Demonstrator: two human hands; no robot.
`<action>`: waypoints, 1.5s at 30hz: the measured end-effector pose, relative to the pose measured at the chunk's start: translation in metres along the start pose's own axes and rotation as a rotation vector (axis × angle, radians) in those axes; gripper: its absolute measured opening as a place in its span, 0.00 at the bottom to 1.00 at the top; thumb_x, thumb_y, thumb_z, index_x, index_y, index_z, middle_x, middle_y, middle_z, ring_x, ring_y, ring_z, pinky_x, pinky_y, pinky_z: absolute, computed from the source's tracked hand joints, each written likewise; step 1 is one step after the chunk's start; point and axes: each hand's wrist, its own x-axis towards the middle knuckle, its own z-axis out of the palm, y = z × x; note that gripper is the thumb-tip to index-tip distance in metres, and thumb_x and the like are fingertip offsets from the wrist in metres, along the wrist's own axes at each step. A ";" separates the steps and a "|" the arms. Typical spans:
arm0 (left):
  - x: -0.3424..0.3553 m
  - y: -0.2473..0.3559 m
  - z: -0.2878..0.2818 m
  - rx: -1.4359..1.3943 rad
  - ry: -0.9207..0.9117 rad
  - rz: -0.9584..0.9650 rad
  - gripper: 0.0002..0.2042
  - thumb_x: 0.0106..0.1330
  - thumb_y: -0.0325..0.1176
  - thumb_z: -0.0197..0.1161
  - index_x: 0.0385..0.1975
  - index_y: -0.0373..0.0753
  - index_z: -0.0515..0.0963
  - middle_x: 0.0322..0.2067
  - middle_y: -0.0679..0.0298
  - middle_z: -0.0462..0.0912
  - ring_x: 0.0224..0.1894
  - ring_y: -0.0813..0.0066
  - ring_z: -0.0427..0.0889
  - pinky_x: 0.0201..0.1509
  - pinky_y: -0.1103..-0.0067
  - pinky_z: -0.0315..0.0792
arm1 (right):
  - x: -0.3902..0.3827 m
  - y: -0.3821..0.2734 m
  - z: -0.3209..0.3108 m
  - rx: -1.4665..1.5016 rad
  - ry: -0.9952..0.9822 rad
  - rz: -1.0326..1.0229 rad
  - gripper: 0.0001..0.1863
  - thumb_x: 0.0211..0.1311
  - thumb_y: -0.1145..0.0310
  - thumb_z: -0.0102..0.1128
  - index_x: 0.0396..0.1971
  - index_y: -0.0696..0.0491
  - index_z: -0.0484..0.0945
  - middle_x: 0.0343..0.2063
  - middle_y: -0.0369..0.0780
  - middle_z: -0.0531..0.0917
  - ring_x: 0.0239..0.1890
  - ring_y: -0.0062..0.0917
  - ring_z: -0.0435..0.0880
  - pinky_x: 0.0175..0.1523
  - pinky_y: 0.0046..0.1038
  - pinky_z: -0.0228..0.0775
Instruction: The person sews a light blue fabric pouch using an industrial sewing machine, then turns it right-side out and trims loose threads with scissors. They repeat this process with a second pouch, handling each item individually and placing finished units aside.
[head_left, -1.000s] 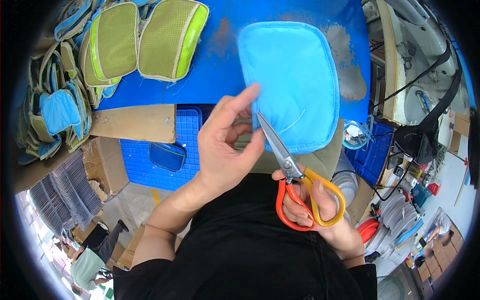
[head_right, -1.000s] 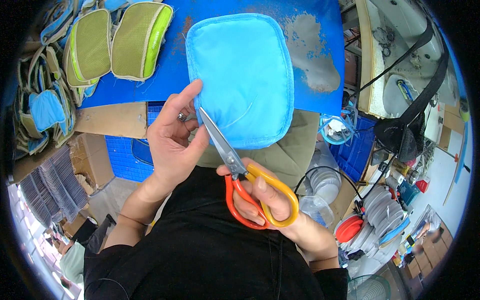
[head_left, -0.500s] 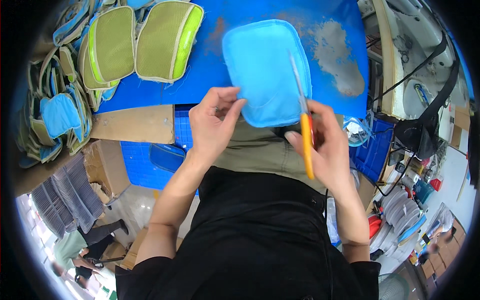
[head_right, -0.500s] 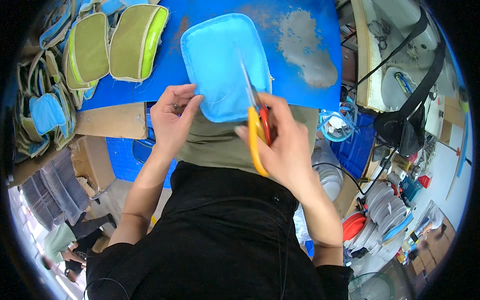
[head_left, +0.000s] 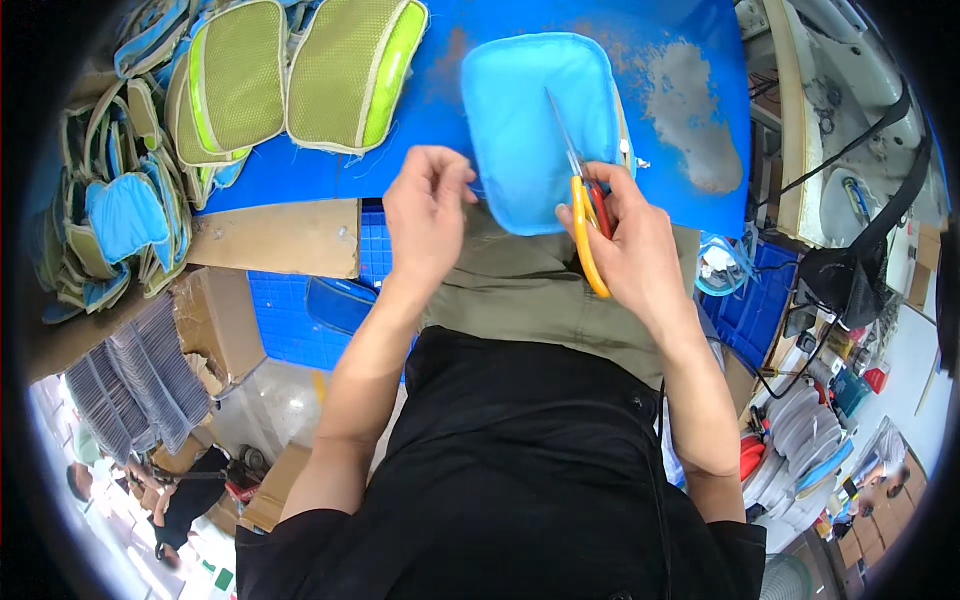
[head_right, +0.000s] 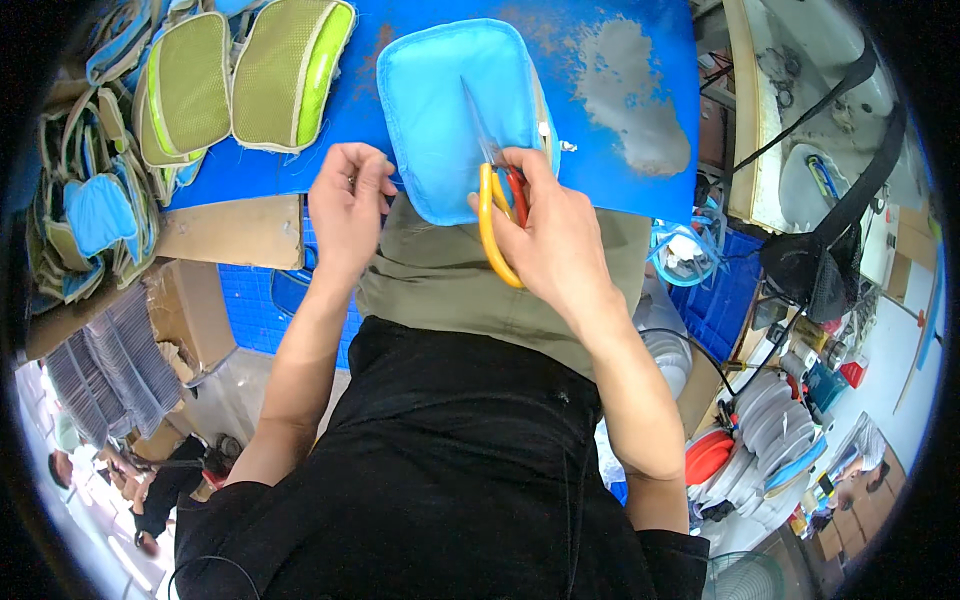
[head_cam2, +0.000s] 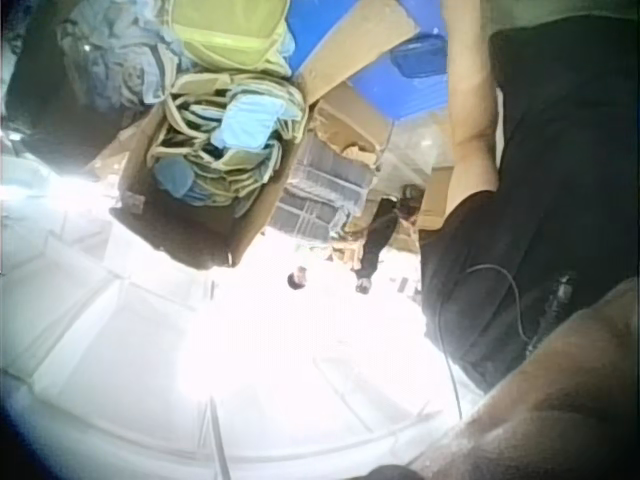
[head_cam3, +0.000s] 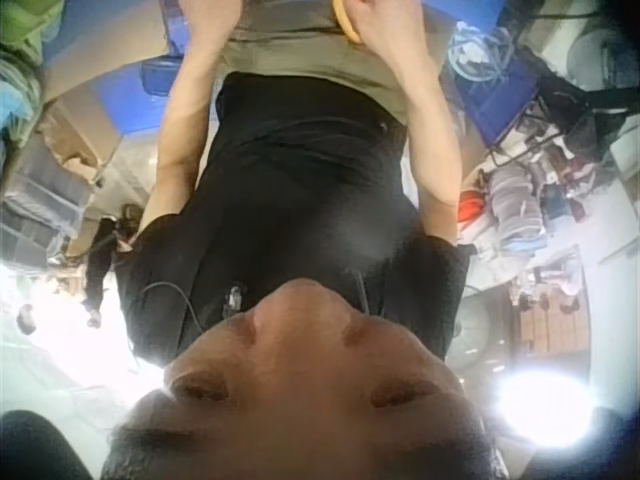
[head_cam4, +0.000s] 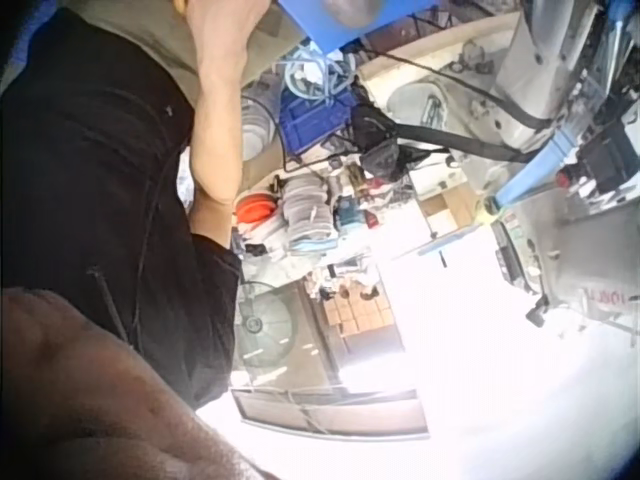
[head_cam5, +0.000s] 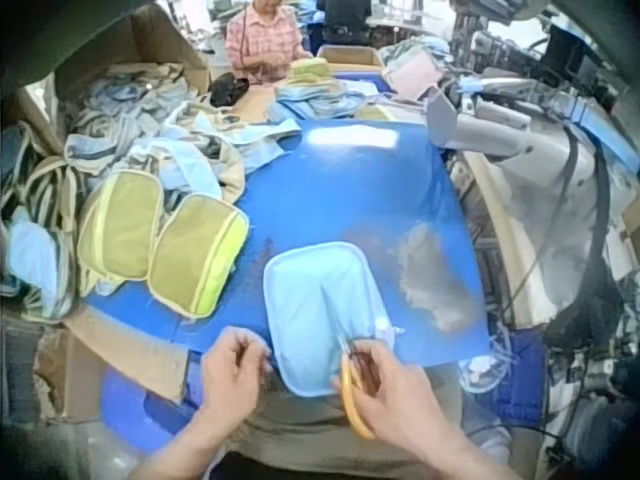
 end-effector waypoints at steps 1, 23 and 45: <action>0.004 0.003 -0.004 -0.129 -0.003 -0.130 0.05 0.76 0.27 0.59 0.37 0.33 0.75 0.29 0.66 0.80 0.27 0.81 0.79 0.28 0.83 0.74 | 0.000 0.003 0.001 0.015 0.013 -0.010 0.27 0.64 0.57 0.70 0.55 0.57 0.75 0.29 0.51 0.85 0.34 0.45 0.88 0.40 0.38 0.76; 0.002 0.001 -0.005 0.083 0.038 -0.001 0.04 0.71 0.27 0.65 0.36 0.33 0.80 0.29 0.68 0.81 0.29 0.84 0.75 0.34 0.83 0.71 | -0.029 -0.007 -0.007 0.872 -0.338 0.148 0.22 0.77 0.55 0.56 0.59 0.56 0.72 0.17 0.32 0.72 0.15 0.17 0.69 0.22 0.21 0.59; -0.012 0.009 0.006 0.177 0.217 0.254 0.04 0.73 0.26 0.62 0.38 0.33 0.75 0.31 0.61 0.78 0.30 0.74 0.75 0.35 0.77 0.71 | -0.061 -0.031 0.020 1.204 -0.597 0.283 0.22 0.82 0.55 0.44 0.61 0.57 0.69 0.17 0.31 0.70 0.13 0.13 0.64 0.21 0.17 0.57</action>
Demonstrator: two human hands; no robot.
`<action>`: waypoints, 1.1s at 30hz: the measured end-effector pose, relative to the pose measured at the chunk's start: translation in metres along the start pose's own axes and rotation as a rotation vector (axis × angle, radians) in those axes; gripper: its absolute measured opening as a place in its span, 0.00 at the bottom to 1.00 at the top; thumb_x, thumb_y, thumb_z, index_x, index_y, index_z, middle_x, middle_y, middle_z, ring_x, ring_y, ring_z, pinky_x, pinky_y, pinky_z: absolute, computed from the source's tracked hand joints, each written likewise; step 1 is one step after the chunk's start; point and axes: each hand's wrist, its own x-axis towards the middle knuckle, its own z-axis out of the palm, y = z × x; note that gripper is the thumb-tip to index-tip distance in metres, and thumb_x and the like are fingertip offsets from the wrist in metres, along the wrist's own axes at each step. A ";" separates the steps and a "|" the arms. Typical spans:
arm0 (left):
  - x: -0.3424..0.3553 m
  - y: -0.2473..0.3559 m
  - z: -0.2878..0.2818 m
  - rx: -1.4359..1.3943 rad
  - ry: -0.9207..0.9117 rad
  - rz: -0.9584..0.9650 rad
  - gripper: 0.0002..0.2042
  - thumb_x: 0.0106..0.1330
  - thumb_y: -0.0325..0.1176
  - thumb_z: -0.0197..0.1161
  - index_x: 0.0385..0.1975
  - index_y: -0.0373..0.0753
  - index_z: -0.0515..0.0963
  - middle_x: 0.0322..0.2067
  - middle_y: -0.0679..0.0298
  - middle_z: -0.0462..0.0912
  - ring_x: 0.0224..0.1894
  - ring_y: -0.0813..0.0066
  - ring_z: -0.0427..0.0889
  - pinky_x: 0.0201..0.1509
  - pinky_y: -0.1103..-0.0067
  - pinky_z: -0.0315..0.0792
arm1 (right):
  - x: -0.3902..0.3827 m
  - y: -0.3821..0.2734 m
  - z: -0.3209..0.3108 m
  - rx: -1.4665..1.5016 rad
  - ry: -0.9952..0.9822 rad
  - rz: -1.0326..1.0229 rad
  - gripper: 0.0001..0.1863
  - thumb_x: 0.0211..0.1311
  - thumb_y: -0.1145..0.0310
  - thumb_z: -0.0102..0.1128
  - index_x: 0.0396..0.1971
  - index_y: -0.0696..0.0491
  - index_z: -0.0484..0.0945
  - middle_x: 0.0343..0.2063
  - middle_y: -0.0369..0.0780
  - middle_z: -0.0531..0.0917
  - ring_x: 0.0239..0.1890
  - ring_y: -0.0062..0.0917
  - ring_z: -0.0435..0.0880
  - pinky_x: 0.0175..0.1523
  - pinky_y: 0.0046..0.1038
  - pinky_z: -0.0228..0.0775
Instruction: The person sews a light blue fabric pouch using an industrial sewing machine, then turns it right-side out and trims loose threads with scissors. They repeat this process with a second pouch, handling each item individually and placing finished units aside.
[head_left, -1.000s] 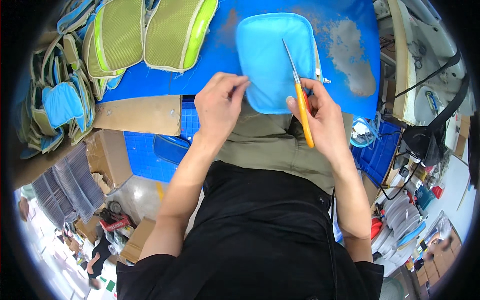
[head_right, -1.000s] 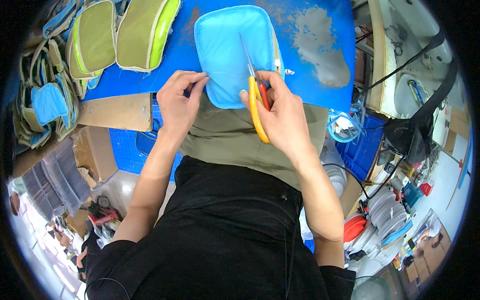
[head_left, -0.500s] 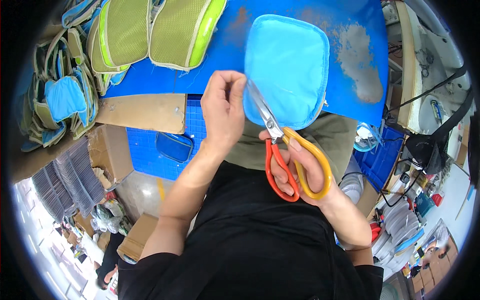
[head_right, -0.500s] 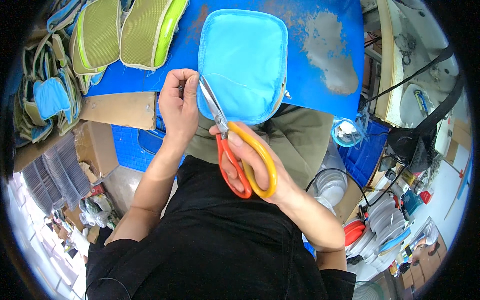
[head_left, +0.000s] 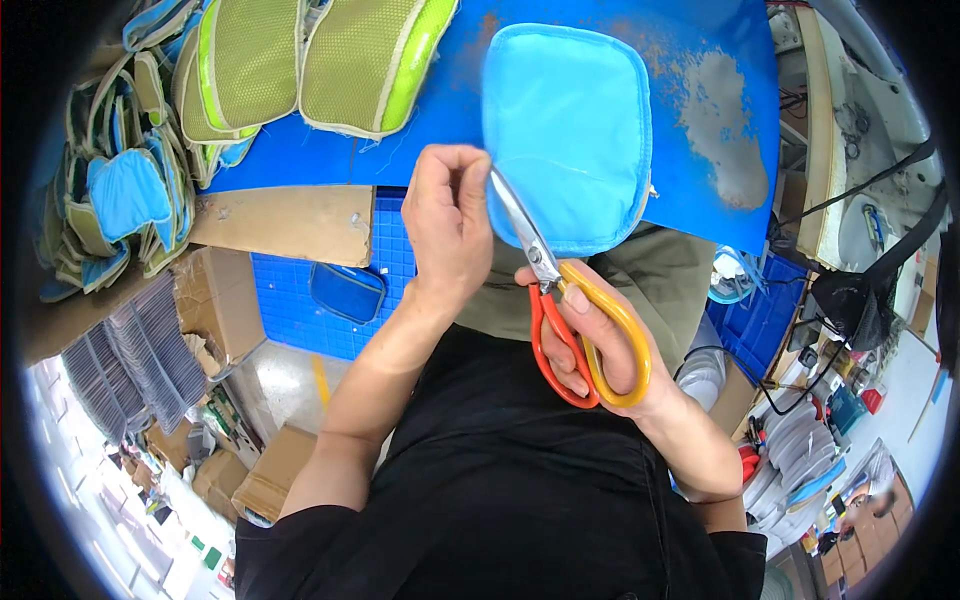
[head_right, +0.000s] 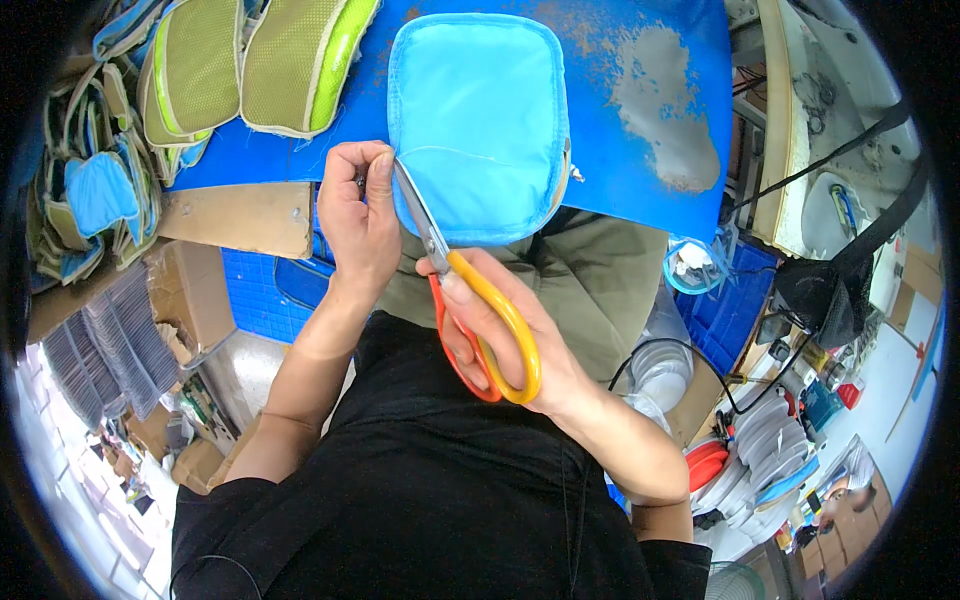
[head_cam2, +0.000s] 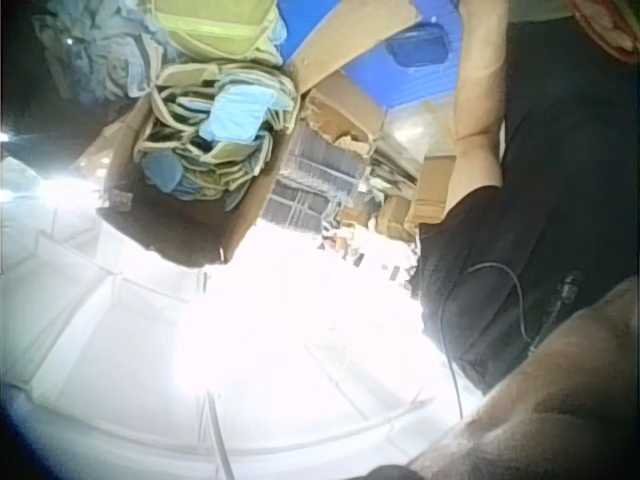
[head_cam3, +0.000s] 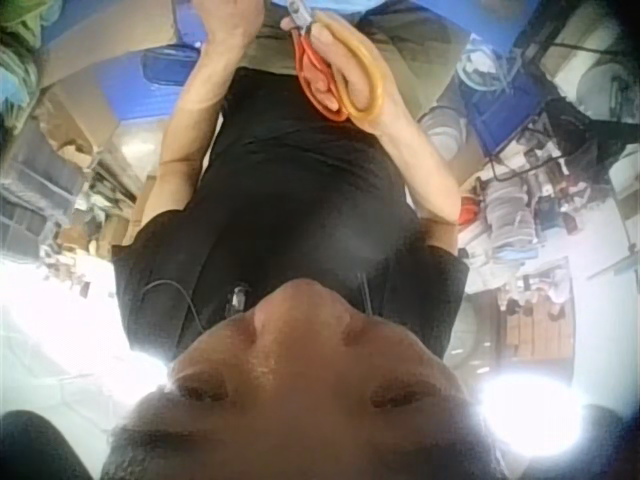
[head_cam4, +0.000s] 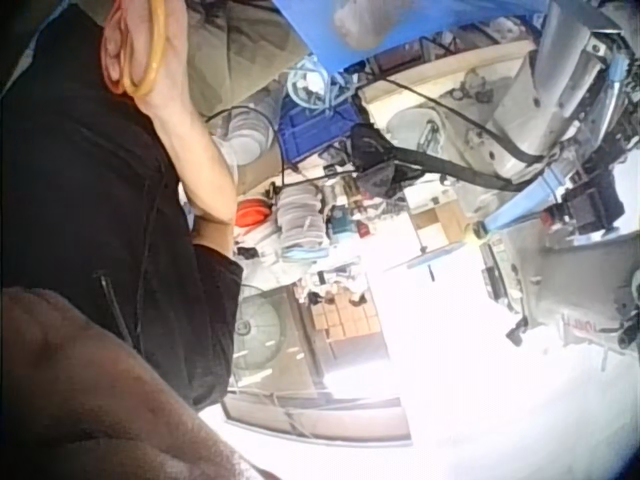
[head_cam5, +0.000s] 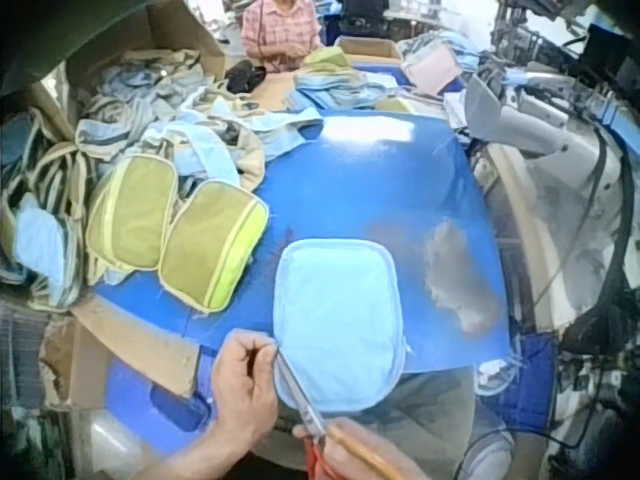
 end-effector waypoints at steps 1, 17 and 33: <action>0.000 0.001 -0.001 0.001 0.000 0.006 0.03 0.73 0.26 0.62 0.38 0.33 0.75 0.31 0.60 0.78 0.30 0.73 0.76 0.35 0.77 0.71 | 0.001 0.000 0.000 0.005 0.004 0.001 0.21 0.82 0.56 0.44 0.61 0.56 0.69 0.17 0.31 0.70 0.13 0.13 0.64 0.21 0.17 0.57; -0.007 0.002 0.004 0.010 -0.010 0.049 0.04 0.73 0.24 0.60 0.37 0.33 0.72 0.34 0.55 0.79 0.34 0.63 0.79 0.39 0.73 0.74 | 0.003 0.001 0.004 -0.048 0.052 -0.052 0.21 0.81 0.55 0.47 0.58 0.57 0.71 0.16 0.30 0.69 0.12 0.12 0.64 0.19 0.16 0.56; -0.011 0.000 0.005 -0.072 -0.002 -0.023 0.04 0.74 0.24 0.58 0.38 0.33 0.71 0.35 0.55 0.78 0.35 0.65 0.78 0.40 0.73 0.73 | 0.001 0.003 0.001 0.012 0.009 -0.035 0.22 0.82 0.55 0.44 0.60 0.58 0.69 0.15 0.31 0.70 0.12 0.14 0.65 0.21 0.17 0.57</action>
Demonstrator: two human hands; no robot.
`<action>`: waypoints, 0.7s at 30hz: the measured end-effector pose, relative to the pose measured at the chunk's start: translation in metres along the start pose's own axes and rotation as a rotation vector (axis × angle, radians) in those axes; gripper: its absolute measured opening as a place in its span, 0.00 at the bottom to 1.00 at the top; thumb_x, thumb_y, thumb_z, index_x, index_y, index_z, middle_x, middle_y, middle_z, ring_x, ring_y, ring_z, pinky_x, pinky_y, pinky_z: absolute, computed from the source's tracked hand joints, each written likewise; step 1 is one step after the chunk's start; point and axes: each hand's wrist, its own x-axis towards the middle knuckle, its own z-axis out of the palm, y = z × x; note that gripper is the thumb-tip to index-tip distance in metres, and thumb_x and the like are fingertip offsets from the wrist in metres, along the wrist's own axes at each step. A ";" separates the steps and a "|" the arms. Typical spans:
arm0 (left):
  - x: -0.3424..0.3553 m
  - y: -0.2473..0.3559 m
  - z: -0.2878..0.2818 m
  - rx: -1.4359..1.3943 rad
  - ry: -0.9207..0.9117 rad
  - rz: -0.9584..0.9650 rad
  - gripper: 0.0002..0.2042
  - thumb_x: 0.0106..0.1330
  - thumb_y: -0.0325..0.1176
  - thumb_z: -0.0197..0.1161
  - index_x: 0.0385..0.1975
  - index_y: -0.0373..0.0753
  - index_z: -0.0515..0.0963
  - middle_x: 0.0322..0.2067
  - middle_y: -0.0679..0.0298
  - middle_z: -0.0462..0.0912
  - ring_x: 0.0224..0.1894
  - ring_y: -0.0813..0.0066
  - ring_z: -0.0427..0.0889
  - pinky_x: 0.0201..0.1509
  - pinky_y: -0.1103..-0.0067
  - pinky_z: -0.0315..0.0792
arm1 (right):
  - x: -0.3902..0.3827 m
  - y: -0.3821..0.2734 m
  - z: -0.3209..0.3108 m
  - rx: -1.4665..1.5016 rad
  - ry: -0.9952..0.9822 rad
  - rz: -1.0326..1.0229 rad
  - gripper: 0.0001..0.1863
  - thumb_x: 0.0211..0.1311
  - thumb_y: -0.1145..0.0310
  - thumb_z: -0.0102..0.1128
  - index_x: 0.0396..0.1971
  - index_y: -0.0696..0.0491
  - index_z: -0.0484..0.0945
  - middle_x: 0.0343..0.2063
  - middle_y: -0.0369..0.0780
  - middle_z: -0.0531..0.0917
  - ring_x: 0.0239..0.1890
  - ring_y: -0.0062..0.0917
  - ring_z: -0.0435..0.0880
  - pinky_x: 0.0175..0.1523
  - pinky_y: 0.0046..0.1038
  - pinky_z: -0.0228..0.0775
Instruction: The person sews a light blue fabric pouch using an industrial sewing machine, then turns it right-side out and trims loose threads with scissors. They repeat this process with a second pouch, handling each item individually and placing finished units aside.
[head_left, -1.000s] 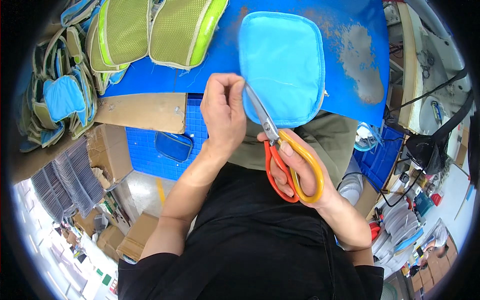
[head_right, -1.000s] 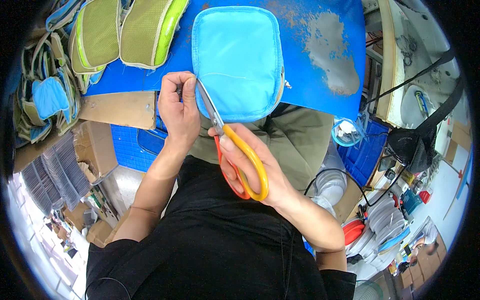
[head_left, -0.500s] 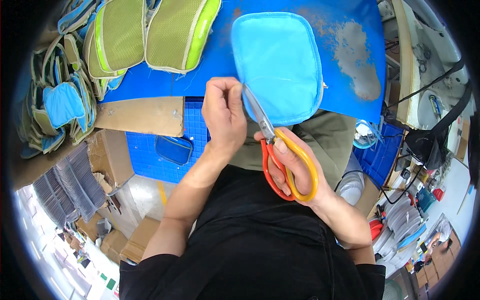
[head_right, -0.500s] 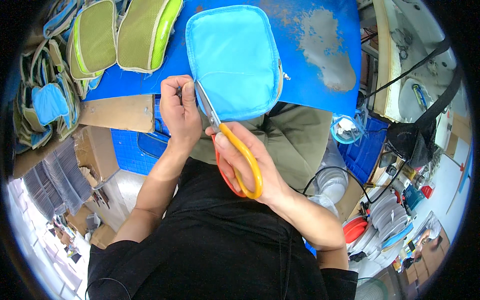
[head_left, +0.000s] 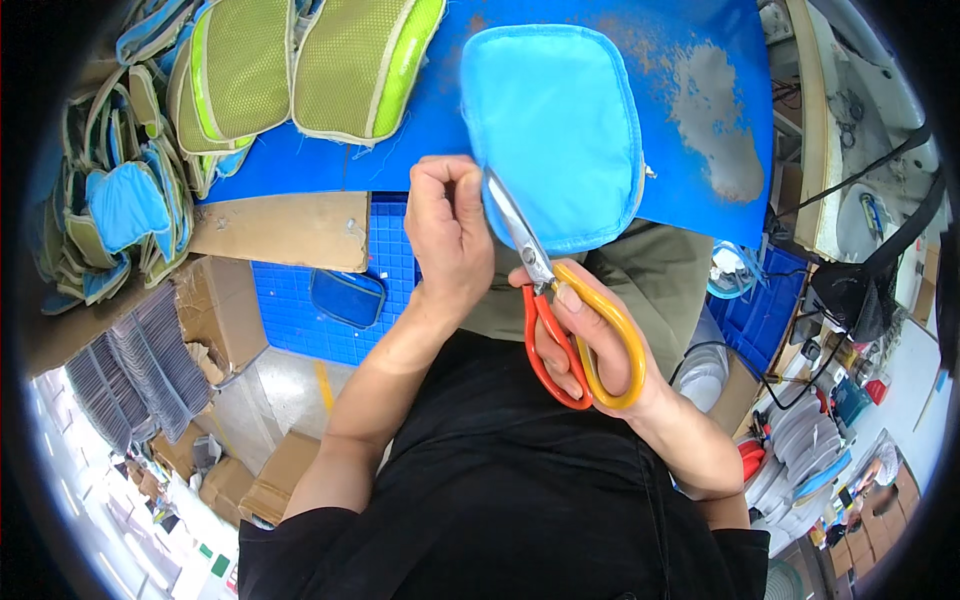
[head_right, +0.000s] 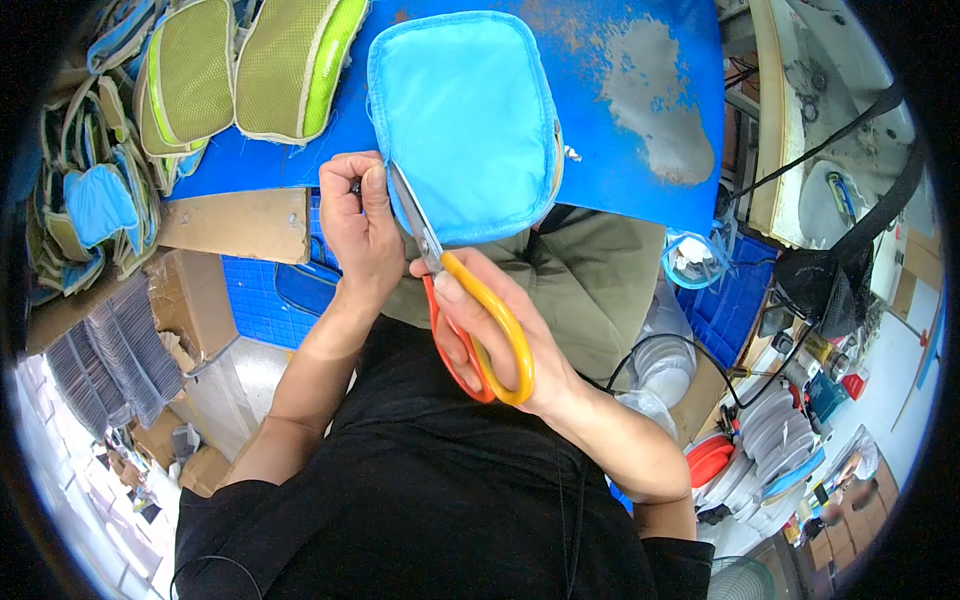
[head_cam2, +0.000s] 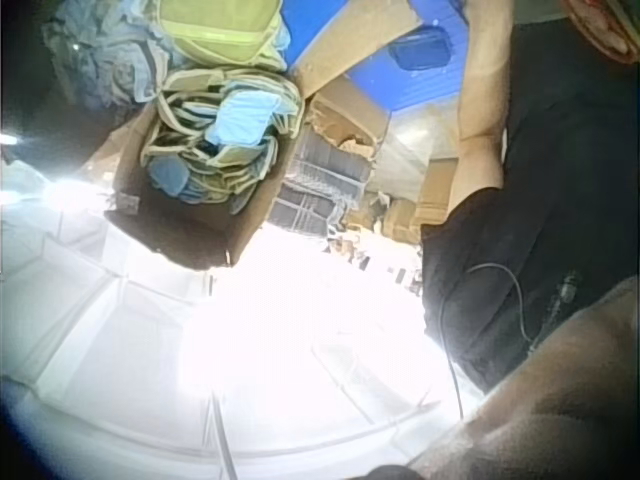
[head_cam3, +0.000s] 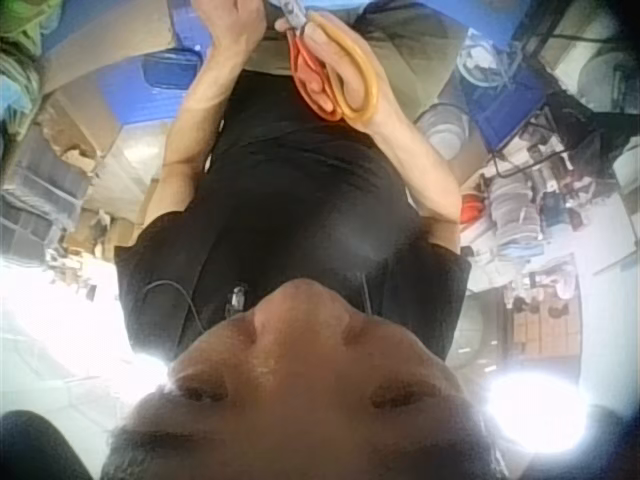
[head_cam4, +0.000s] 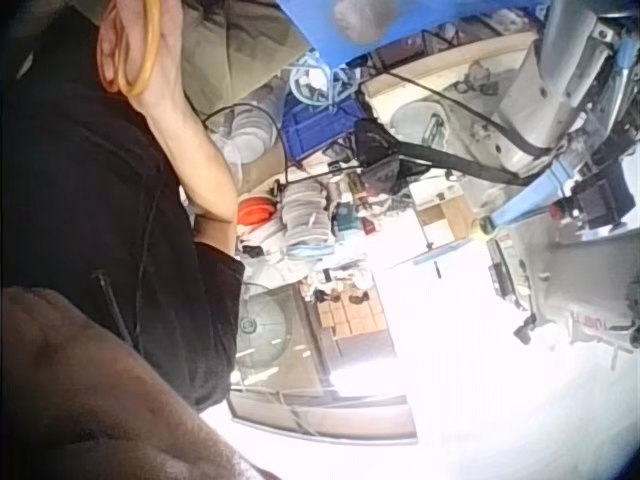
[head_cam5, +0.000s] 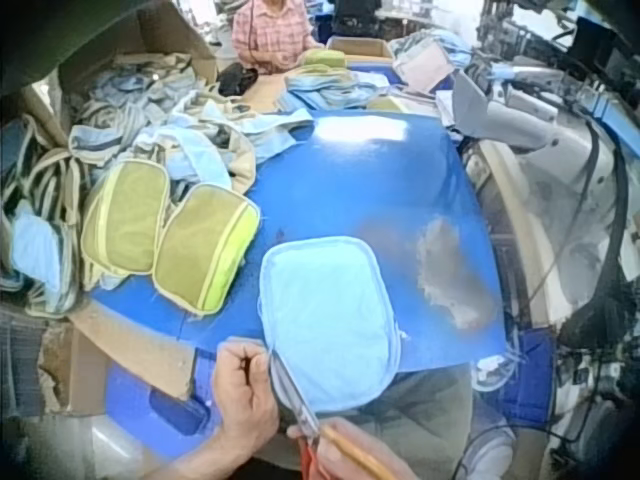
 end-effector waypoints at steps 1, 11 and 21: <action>0.000 -0.001 0.000 0.007 -0.002 0.019 0.04 0.74 0.24 0.58 0.38 0.33 0.71 0.35 0.55 0.78 0.35 0.64 0.78 0.40 0.73 0.73 | 0.000 -0.001 0.000 0.000 0.001 0.003 0.22 0.82 0.55 0.44 0.60 0.58 0.69 0.15 0.31 0.70 0.12 0.14 0.65 0.21 0.17 0.56; 0.003 -0.002 0.000 0.077 -0.004 0.155 0.04 0.74 0.24 0.58 0.39 0.33 0.70 0.35 0.54 0.78 0.35 0.62 0.78 0.40 0.72 0.73 | 0.006 0.006 0.002 0.114 0.016 0.017 0.23 0.82 0.53 0.43 0.59 0.57 0.70 0.16 0.30 0.69 0.12 0.13 0.64 0.19 0.17 0.55; 0.015 -0.010 -0.015 0.074 0.028 0.055 0.05 0.77 0.27 0.56 0.41 0.33 0.70 0.39 0.54 0.80 0.38 0.65 0.79 0.42 0.74 0.73 | -0.032 -0.021 -0.040 -0.995 0.395 -0.329 0.33 0.58 0.67 0.77 0.61 0.52 0.70 0.21 0.32 0.77 0.22 0.15 0.76 0.28 0.21 0.67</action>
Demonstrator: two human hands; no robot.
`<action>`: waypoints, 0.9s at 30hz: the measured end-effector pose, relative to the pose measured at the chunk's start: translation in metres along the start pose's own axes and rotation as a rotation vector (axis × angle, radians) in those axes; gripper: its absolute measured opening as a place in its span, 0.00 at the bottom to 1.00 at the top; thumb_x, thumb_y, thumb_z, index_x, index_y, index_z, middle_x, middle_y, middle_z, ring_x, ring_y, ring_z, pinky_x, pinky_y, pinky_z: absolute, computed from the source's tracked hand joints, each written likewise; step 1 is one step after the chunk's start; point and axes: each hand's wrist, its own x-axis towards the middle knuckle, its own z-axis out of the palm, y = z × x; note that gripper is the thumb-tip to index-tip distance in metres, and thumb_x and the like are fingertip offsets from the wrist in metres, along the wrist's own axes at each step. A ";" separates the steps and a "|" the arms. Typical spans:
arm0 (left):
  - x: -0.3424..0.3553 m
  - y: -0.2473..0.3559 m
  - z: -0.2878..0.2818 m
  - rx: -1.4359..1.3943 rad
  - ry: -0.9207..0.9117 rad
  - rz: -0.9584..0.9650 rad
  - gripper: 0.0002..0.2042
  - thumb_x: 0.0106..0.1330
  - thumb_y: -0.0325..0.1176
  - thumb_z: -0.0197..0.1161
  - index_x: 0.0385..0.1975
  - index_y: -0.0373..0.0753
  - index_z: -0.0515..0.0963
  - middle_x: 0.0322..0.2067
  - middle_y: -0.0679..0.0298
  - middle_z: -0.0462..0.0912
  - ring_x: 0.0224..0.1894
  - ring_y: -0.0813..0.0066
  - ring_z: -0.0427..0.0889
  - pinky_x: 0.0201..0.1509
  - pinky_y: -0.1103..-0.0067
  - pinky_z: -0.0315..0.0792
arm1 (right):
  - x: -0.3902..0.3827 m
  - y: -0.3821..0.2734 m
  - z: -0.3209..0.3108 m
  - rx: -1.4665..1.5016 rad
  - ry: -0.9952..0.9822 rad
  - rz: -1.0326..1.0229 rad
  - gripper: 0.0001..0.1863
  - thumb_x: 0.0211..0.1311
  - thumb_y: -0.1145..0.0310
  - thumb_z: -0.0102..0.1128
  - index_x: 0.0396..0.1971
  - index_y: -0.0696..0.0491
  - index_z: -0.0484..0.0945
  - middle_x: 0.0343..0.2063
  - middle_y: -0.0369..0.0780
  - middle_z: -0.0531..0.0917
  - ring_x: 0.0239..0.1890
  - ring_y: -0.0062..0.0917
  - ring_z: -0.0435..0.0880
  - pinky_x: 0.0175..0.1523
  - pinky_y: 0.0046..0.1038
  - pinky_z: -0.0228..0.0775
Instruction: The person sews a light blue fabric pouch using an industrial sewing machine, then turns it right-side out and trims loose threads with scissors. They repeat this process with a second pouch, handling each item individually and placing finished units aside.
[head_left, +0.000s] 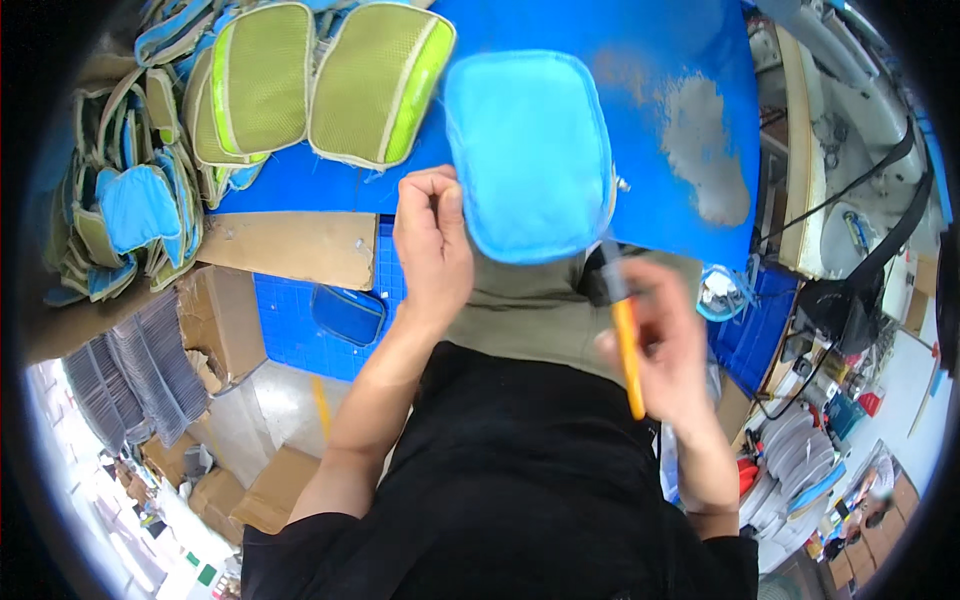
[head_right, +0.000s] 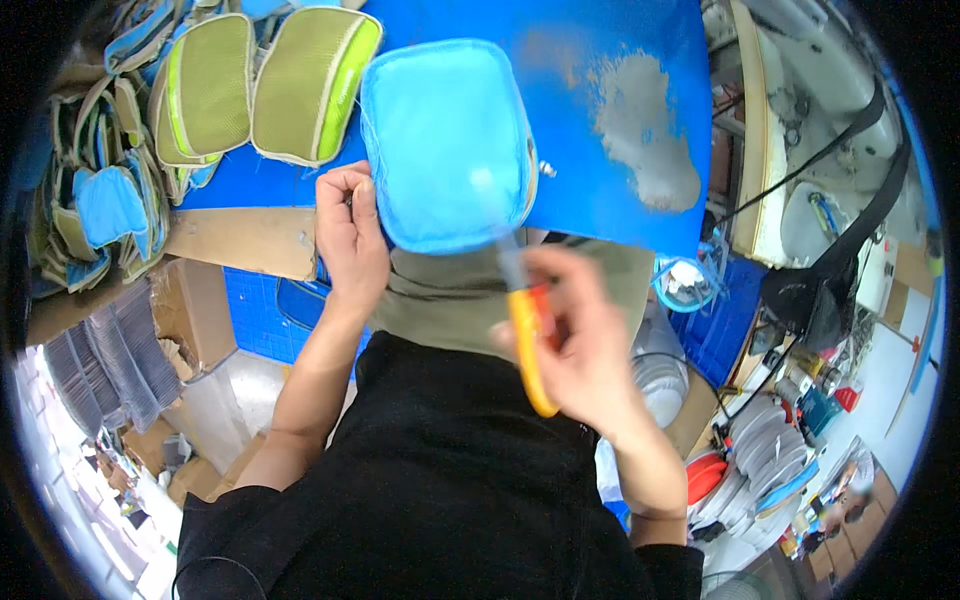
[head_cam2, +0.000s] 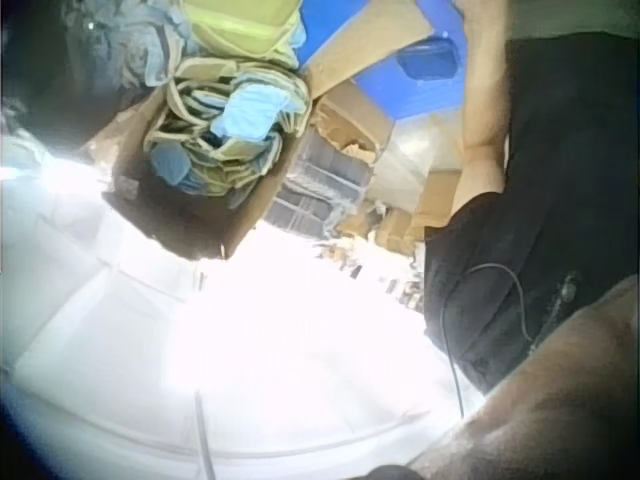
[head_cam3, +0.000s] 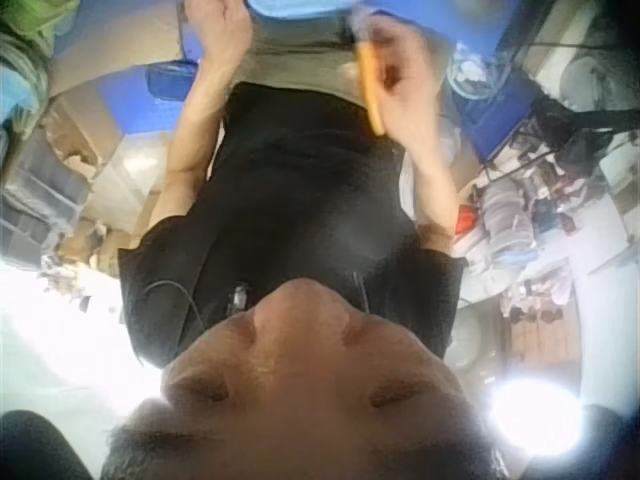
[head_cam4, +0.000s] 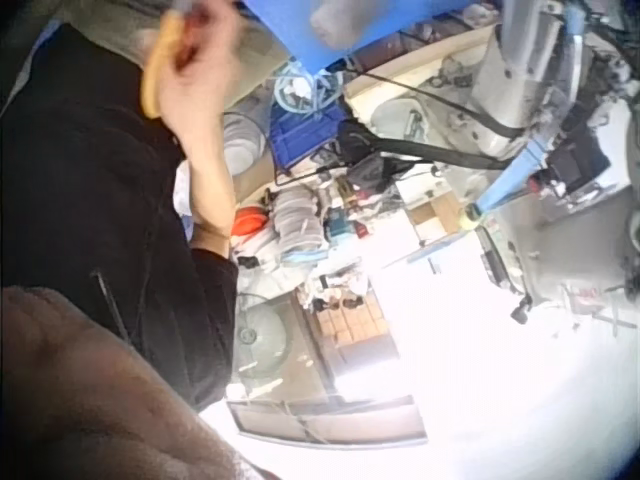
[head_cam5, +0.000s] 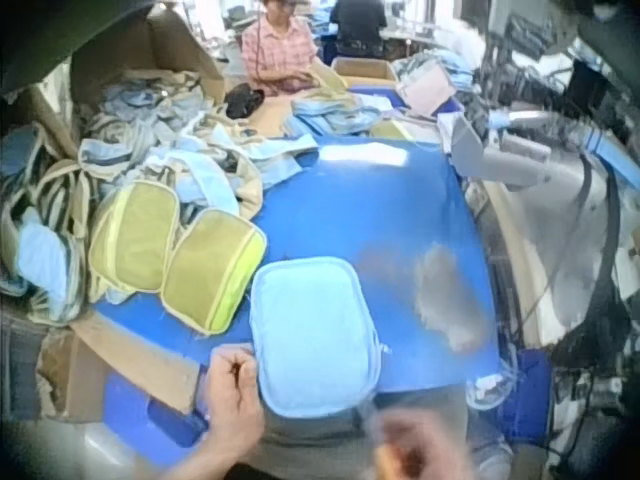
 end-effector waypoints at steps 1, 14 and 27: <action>0.008 0.008 -0.010 0.022 -0.051 0.037 0.04 0.76 0.26 0.56 0.40 0.33 0.71 0.41 0.53 0.80 0.39 0.62 0.79 0.42 0.72 0.74 | 0.005 0.008 -0.008 -0.132 0.213 0.063 0.31 0.60 0.66 0.76 0.59 0.54 0.70 0.21 0.36 0.80 0.21 0.18 0.76 0.29 0.23 0.69; 0.087 0.167 -0.089 0.246 -1.087 0.514 0.09 0.60 0.22 0.67 0.33 0.40 0.72 0.35 0.60 0.81 0.37 0.56 0.83 0.40 0.68 0.75 | 0.025 -0.079 -0.041 -0.473 0.139 -0.758 0.35 0.49 0.53 0.77 0.58 0.50 0.77 0.56 0.44 0.78 0.60 0.40 0.76 0.62 0.45 0.67; 0.014 0.121 -0.021 -0.066 -0.785 0.097 0.06 0.61 0.20 0.70 0.35 0.32 0.78 0.32 0.58 0.82 0.35 0.70 0.82 0.39 0.77 0.74 | 0.016 0.006 -0.002 -0.190 0.328 -0.613 0.06 0.61 0.69 0.69 0.37 0.51 0.87 0.30 0.38 0.82 0.29 0.32 0.83 0.33 0.32 0.74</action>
